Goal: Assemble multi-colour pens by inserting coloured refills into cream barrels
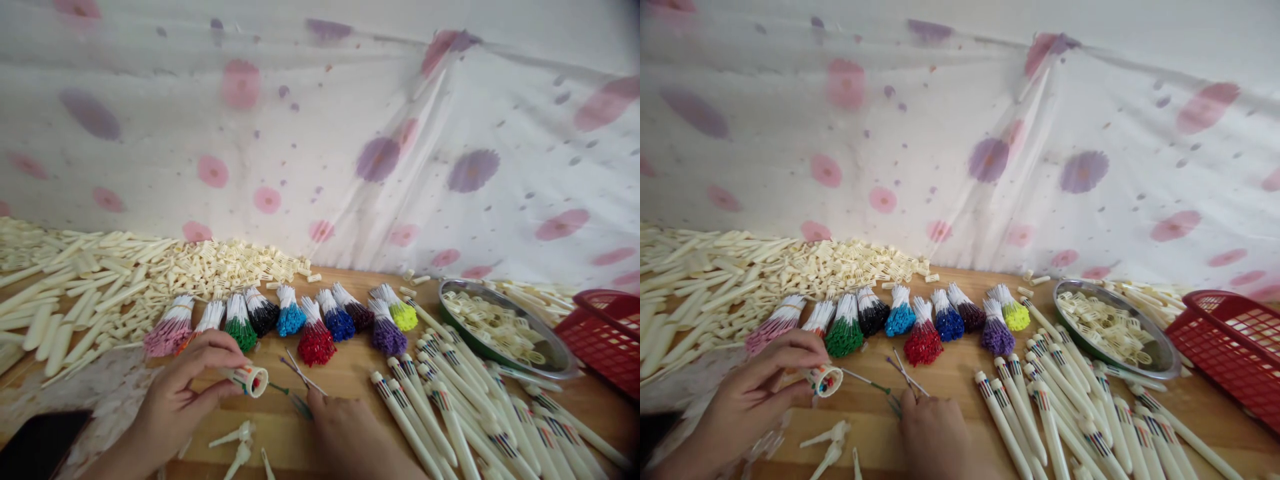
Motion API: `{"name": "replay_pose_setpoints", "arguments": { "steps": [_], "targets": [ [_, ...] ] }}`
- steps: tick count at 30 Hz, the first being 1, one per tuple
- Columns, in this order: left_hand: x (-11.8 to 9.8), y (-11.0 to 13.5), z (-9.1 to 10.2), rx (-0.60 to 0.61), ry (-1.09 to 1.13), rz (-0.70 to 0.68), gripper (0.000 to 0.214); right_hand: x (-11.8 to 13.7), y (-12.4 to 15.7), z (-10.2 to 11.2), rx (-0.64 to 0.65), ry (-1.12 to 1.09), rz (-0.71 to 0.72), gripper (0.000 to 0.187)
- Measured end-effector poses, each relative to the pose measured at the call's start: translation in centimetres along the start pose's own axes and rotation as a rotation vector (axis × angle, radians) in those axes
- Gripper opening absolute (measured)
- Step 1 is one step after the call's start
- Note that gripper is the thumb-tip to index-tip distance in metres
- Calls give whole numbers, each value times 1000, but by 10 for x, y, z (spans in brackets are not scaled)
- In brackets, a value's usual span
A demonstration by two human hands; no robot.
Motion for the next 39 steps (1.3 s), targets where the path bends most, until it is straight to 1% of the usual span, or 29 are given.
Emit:
{"name": "replay_pose_setpoints", "arguments": {
  "steps": [1, 2, 4, 5, 6, 7, 9, 11, 15, 21, 26, 30, 32, 35, 39],
  "targets": [
    [0, -1, 0, -6, -9, -1, 12, -7, 5, 13, -35, -38, -3, 12],
    [-1, -1, 0, -12, -23, -4, 12, -17, 11, 29, -142, -182, -35, 10],
    [-4, -3, -1, -13, -59, -13, 12, -27, 28, 59, -416, -465, 44, 10],
    [-6, -3, -1, -14, -79, -21, 13, -30, 36, 70, -533, -568, 95, 11],
    [-8, -3, -2, -17, -97, -34, 13, -30, 43, 77, -627, -633, 158, 11],
    [-10, -3, -3, -20, -111, -42, 13, -27, 49, 82, -696, -666, 214, 11],
    [-13, -2, -5, -20, -125, -54, 12, -18, 54, 84, -764, -659, 300, 9],
    [-13, -1, -7, -17, -130, -53, 13, -7, 54, 82, -787, -608, 343, 7],
    [-13, 1, -8, -30, -135, -60, 13, 3, 51, 79, -807, -517, 348, 12],
    [-15, -2, -10, -29, -151, -90, 15, 3, 49, 75, -820, -480, 326, 15],
    [-16, -2, -11, -17, -191, -103, 15, 5, 49, 74, -797, -436, 321, 20],
    [-13, 0, -13, 32, -220, -94, 24, 5, 48, 72, -749, -426, 298, 25],
    [-11, 1, -14, 60, -221, -81, 28, 5, 47, 71, -751, -432, 290, 28],
    [-10, 1, -13, 66, -217, -71, 29, 4, 47, 69, -781, -423, 289, 30],
    [-9, -1, -14, 79, -210, -67, 29, 5, 46, 71, -740, -395, 295, 29]
  ]
}}
Point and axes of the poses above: each hand's wrist, its own y-axis away from the middle knuckle, its own z-axis out of the back of the hand, x = y × z, the point moved 6 cm from there along -y, towards the middle knuckle, and after that the axes turned 7 degrees about x, right-handed, at the moved point
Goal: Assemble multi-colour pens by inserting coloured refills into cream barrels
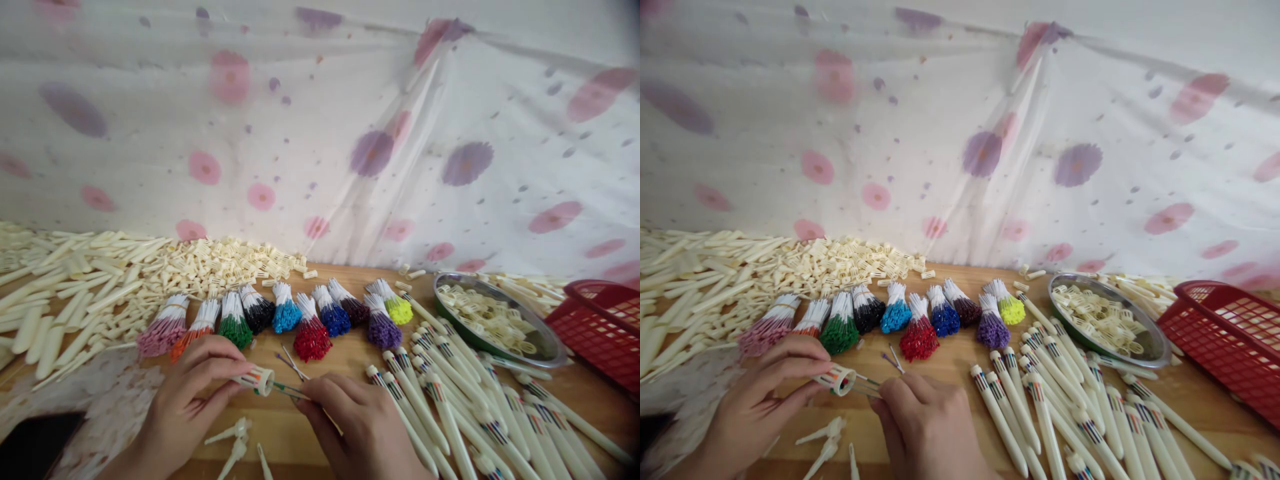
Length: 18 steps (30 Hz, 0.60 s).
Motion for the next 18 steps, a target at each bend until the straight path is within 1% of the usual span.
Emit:
{"name": "replay_pose_setpoints", "arguments": {
  "steps": [3, 8, 13, 15, 18],
  "targets": [
    [1, 0, -1, 16, 20, 2, 30, 1, -1, 5, 12, -10, 10, 27],
    [7, 7, -6, 19, 112, 124, 25, 1, -1, 13, 61, -17, 21, 18],
    [10, 12, -13, 45, 136, 179, 23, 3, -2, 20, 115, -16, 80, 20],
    [9, 12, -15, 79, 146, 178, 23, 4, -4, 22, 128, -19, 100, 21],
    [6, 8, -18, 179, 178, 138, 27, 7, -6, 24, 127, -19, 131, 21]
  ]
}}
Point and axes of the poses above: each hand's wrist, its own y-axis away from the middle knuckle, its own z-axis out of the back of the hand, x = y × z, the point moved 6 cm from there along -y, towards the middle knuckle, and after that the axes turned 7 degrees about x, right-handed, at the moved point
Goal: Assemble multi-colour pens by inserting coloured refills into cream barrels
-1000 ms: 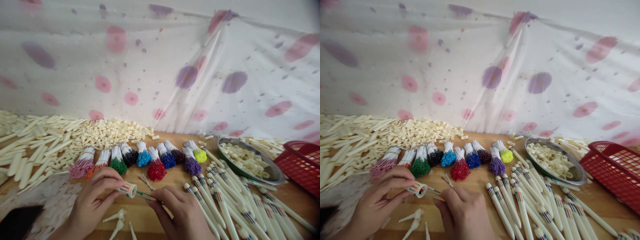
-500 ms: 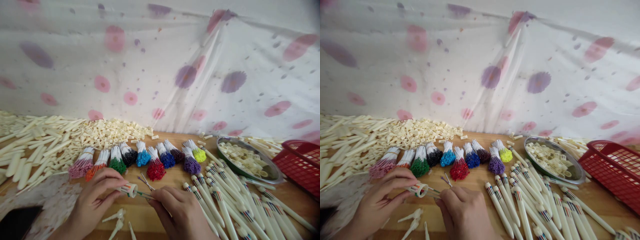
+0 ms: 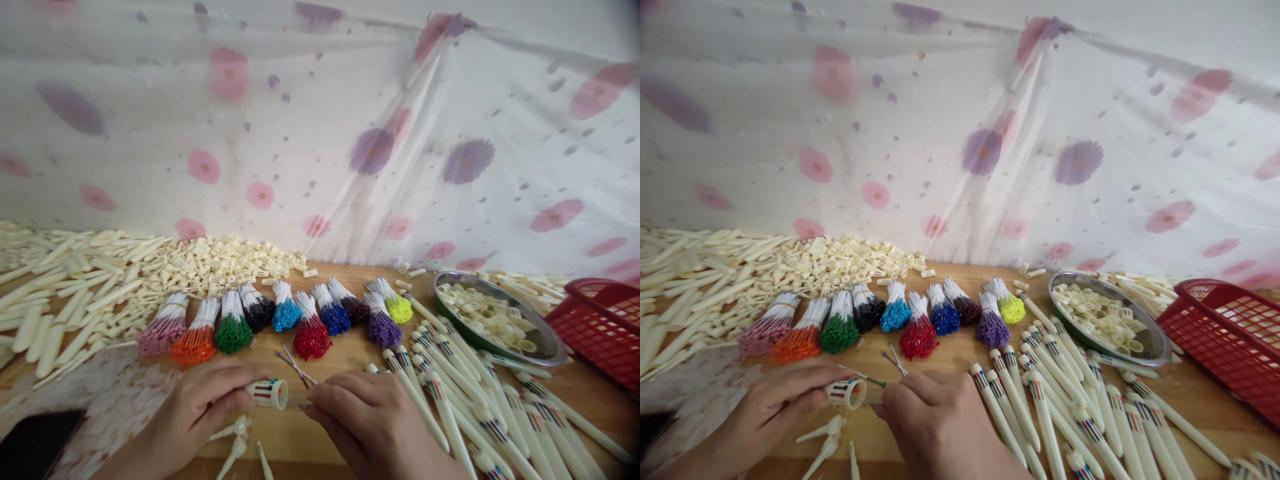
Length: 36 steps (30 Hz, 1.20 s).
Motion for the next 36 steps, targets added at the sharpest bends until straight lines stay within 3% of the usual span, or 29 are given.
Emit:
{"name": "replay_pose_setpoints", "arguments": {
  "steps": [7, 12, 15, 19, 23, 25, 28, 32, 36],
  "targets": [
    [2, -2, -2, 114, 82, 47, 27, -2, 4, -4, -11, -28, 19, 14],
    [1, -4, 5, -11, 139, 93, 24, -9, 4, 2, -46, -49, -57, 12],
    [4, -6, 8, -76, 155, 150, 18, -20, 5, 5, -26, -19, -174, 11],
    [18, -4, 11, -176, 181, 283, 15, -38, 9, -29, 269, 234, -411, 6],
    [32, 0, 10, -246, 244, 396, 26, -40, 11, -90, 619, 370, -465, 9],
    [37, 0, 11, -271, 259, 441, 32, -41, 11, -107, 674, 363, -515, 13],
    [40, -1, 11, -268, 266, 478, 37, -52, 8, -101, 613, 344, -601, 16],
    [38, -2, 11, -253, 264, 472, 36, -89, 3, -51, 255, 327, -711, 19],
    [34, -3, 11, -253, 272, 457, 33, -131, 3, -25, 147, 378, -803, 24]
  ]
}}
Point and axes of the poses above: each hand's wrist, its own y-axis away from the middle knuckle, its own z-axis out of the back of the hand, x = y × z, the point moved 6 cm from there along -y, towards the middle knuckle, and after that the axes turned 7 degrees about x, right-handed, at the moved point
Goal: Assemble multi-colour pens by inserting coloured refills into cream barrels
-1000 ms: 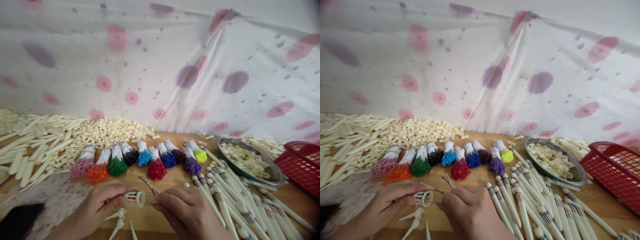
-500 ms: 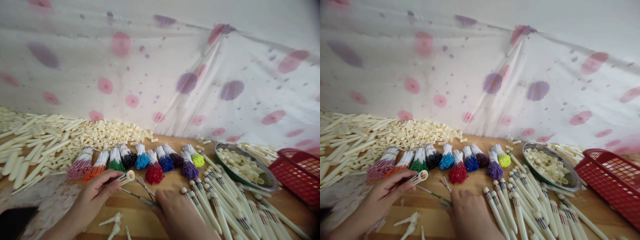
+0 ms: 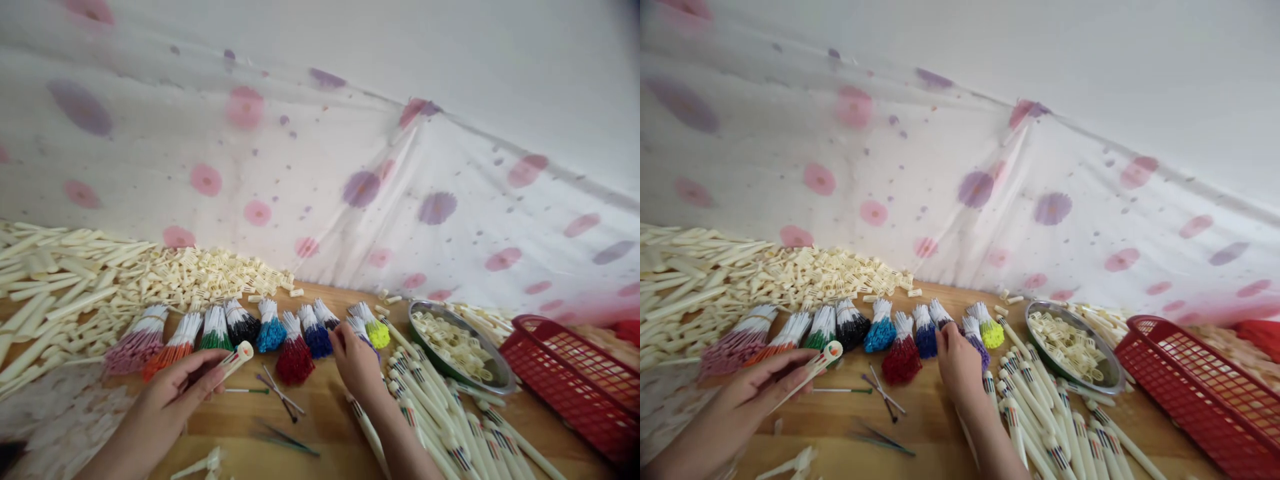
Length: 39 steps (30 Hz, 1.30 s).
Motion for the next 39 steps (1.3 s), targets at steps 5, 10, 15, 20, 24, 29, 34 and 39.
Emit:
{"name": "replay_pose_setpoints", "arguments": {
  "steps": [5, 10, 15, 20, 24, 29, 34, 39],
  "targets": [
    [3, -1, -3, 28, 23, 12, 35, 0, -21, -10, 38, 22, -11, 21],
    [13, 1, -4, 48, -4, 87, 35, 2, -41, -14, 146, 50, -20, 22],
    [14, 1, -5, 74, 4, 103, 37, -3, -50, -12, 229, 128, -22, 23],
    [19, 2, -5, 81, -2, 139, 40, 5, -46, -14, 287, 229, -2, 22],
    [22, 3, -6, 95, 7, 143, 41, 6, -49, -17, 283, 278, -25, 23],
    [23, 3, -8, 140, 35, 142, 38, 1, -49, -22, 241, 281, -84, 25],
    [21, 2, -7, 135, 85, 155, 37, 0, -37, -26, 226, 215, -73, 27],
    [19, 2, -6, 102, 51, 137, 36, -9, -35, -33, 246, 22, 36, 23]
  ]
}}
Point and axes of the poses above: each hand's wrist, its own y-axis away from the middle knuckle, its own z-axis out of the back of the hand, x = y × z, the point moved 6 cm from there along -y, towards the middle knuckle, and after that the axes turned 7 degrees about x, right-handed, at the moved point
